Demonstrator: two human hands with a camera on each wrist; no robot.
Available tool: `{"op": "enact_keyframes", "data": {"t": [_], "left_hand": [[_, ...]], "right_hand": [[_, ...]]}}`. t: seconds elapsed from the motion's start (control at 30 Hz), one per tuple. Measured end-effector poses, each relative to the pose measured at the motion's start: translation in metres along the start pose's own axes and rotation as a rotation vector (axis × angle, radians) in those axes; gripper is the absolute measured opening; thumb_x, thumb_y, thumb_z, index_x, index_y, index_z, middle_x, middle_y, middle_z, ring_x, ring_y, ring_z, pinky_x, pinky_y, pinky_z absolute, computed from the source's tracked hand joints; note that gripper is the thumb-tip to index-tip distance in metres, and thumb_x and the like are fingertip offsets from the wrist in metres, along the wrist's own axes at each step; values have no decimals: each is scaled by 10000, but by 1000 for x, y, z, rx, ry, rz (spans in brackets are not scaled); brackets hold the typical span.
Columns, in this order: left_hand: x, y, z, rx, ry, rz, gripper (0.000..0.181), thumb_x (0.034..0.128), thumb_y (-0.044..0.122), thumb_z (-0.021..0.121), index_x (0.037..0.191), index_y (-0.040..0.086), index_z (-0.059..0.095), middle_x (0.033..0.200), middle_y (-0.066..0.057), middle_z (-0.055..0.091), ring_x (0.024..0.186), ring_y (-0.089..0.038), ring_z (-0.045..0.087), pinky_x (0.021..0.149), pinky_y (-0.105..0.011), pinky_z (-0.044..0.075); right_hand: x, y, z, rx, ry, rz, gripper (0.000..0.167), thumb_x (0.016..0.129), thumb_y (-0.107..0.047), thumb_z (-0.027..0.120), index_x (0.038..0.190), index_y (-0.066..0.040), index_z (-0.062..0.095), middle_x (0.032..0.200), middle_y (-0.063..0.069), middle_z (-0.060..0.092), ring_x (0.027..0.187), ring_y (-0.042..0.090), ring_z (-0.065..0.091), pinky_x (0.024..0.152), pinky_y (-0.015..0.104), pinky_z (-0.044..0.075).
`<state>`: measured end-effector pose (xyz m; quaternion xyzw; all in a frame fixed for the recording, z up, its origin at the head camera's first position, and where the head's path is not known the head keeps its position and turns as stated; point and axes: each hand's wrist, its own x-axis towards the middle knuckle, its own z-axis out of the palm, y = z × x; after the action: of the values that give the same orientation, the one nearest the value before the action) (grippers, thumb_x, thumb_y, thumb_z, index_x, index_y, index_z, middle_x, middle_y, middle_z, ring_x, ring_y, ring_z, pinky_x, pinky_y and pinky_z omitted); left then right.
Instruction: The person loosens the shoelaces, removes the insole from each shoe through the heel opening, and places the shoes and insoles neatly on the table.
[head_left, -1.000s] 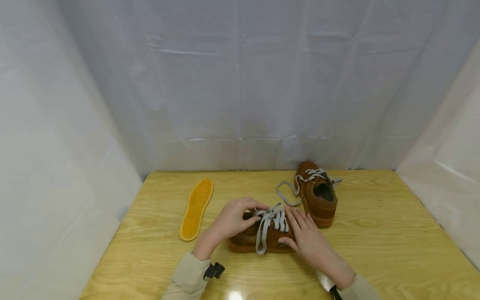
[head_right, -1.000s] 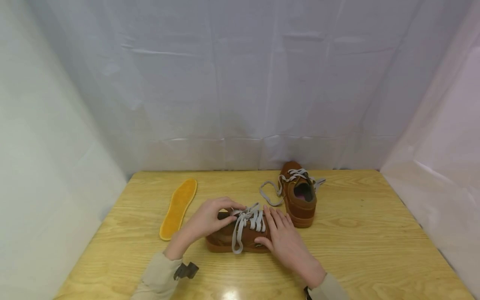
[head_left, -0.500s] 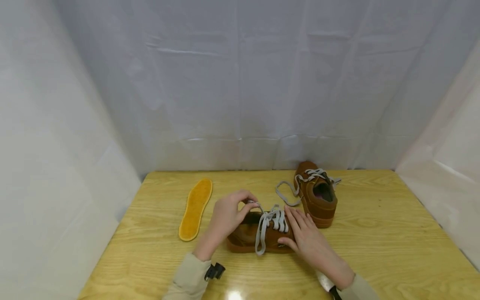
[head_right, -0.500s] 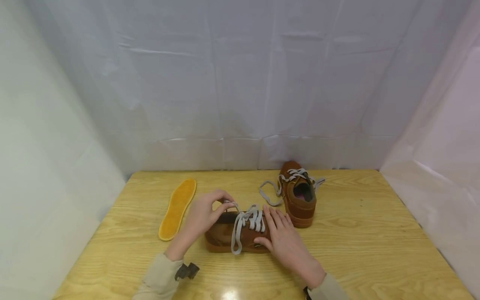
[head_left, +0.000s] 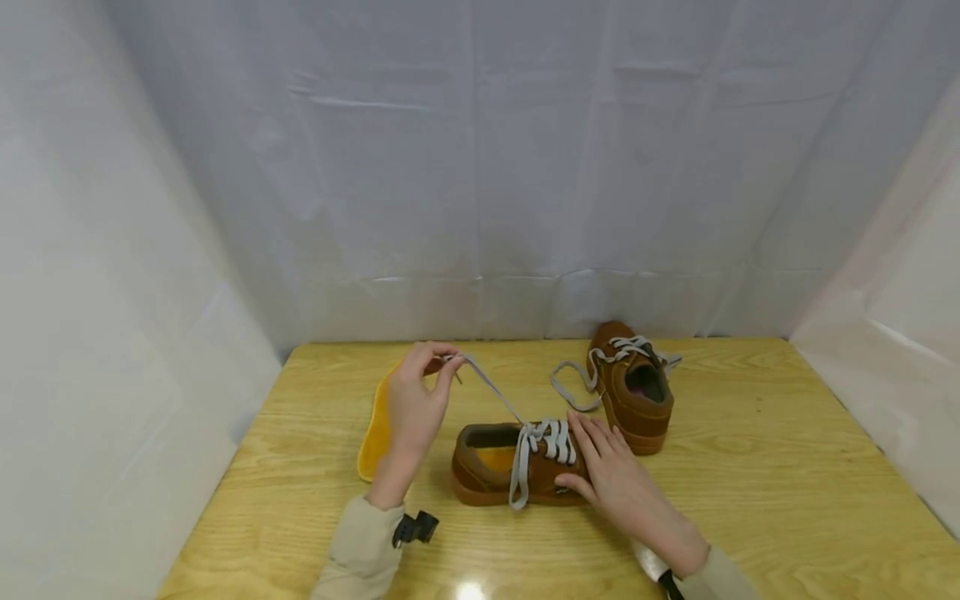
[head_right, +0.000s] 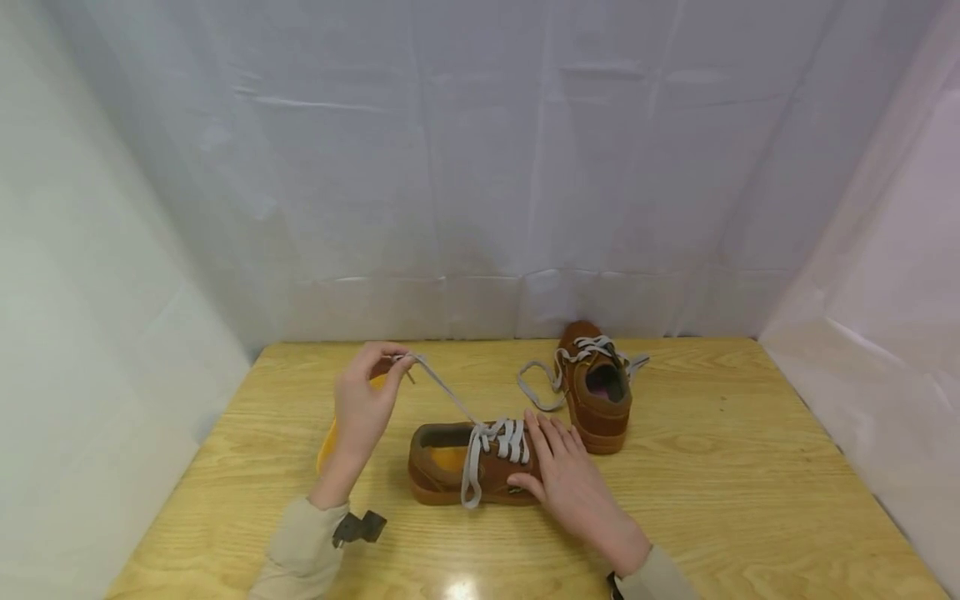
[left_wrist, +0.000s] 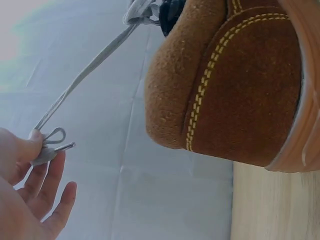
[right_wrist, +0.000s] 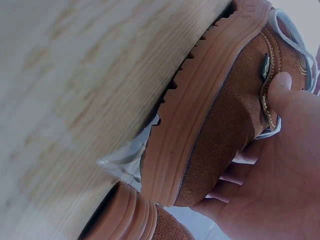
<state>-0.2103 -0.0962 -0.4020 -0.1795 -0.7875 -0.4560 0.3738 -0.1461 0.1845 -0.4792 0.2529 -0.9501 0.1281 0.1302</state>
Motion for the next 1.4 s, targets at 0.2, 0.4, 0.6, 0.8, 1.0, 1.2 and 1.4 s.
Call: {"op": "enact_keyframes", "data": {"t": [0.2,0.4,0.6,0.8,1.0,1.2,1.4], "left_hand": [[-1,2,0,-3,-78,-54,93,941,155,735,981,72,731,902,-39,725,766,-175,718,705,-302,592],[-12,10,15,35,-392,-118,137,980,212,697,1063,105,726,906,-17,760,755,-163,725,615,-288,563],[-21,14,21,126,-743,4,242,987,193,687,1225,200,726,1141,26,732,986,-148,694,866,-348,574],[-27,14,25,186,-811,68,235,945,208,742,1179,193,741,1094,15,707,971,-157,679,842,-346,569],[-29,11,27,166,-642,60,105,954,247,719,1040,195,746,1006,38,717,885,-113,689,764,-294,575],[-17,11,19,130,-447,37,82,935,217,733,1006,179,746,977,18,723,852,-115,695,730,-301,583],[-17,12,20,121,-441,26,96,935,214,747,1014,161,736,1002,-1,713,859,-133,691,725,-338,585]], "right_hand": [[1,-1,-1,8,-3,1,842,967,-491,621,1567,14,315,1548,228,418,1389,421,439,1098,610,376],[1,-2,-1,4,-2,1,847,963,-492,627,1567,14,316,1548,230,417,1386,425,441,1095,614,377],[1,0,2,-1,11,-12,859,960,-516,618,1563,20,321,1539,242,425,1375,436,448,1081,625,387],[1,1,1,2,33,-20,863,957,-513,621,1563,22,317,1511,254,449,1360,437,461,1062,631,402],[0,0,1,1,23,-20,852,959,-509,621,1557,25,332,1554,229,410,1370,438,454,1078,625,389],[-1,1,2,2,1,1,871,957,-519,618,1569,17,307,1577,217,380,1393,429,429,1104,623,361],[-1,1,1,2,-11,7,879,953,-513,628,1574,12,295,1581,215,373,1402,427,420,1106,623,359]]}}
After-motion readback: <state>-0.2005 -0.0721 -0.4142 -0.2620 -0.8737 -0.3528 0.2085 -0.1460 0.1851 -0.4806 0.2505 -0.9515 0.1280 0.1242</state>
